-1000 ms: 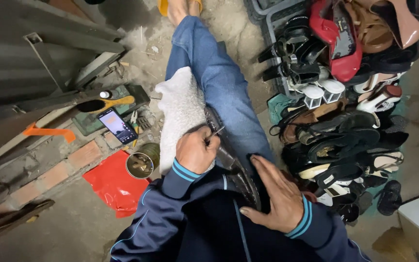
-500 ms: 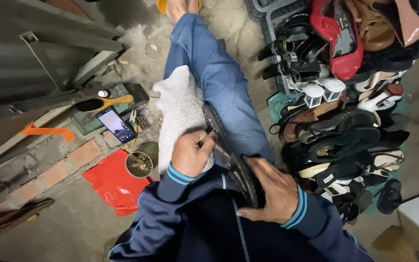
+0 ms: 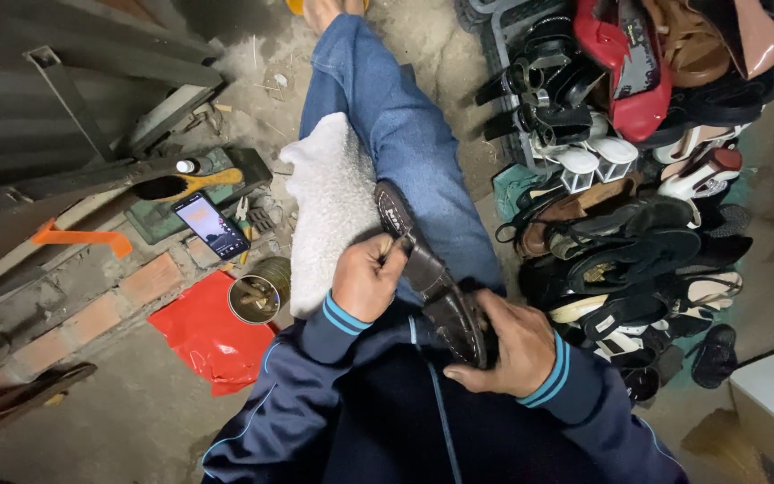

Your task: Repairing a brown sandal by trimming excess material and inspecting the structure while sitting on the floor.

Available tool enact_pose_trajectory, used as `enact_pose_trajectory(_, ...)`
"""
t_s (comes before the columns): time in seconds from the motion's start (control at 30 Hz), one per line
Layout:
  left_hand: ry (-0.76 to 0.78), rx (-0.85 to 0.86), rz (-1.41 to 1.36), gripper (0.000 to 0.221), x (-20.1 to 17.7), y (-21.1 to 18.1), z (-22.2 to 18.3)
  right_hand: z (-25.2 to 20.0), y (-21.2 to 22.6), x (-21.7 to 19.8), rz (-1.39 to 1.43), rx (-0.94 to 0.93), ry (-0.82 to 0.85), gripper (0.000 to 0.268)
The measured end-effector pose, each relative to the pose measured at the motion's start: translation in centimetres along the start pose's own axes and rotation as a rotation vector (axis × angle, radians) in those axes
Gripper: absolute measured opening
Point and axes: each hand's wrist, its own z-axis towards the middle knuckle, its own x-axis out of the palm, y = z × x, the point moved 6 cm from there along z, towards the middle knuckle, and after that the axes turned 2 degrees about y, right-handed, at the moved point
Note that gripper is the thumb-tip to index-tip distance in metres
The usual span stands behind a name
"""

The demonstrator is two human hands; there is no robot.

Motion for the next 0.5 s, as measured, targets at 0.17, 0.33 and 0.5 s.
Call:
enact_pose_trajectory(0.17,-0.017,-0.012,-0.131,0.050,0.1,-0.4,0.2,-0.2,0.5,0.1,0.011,-0.037,-0.091,0.077)
enact_pose_trajectory(0.33,-0.070,-0.037,-0.148,0.049,0.8,1.4,1.0,-0.7,-0.9,0.0,0.247,-0.019,-0.281,0.054)
enact_pose_trajectory(0.5,-0.063,-0.057,-0.140,0.048,1.0,2.4,2.0,-0.5,-1.6,0.1,0.267,-0.016,-0.369,0.042)
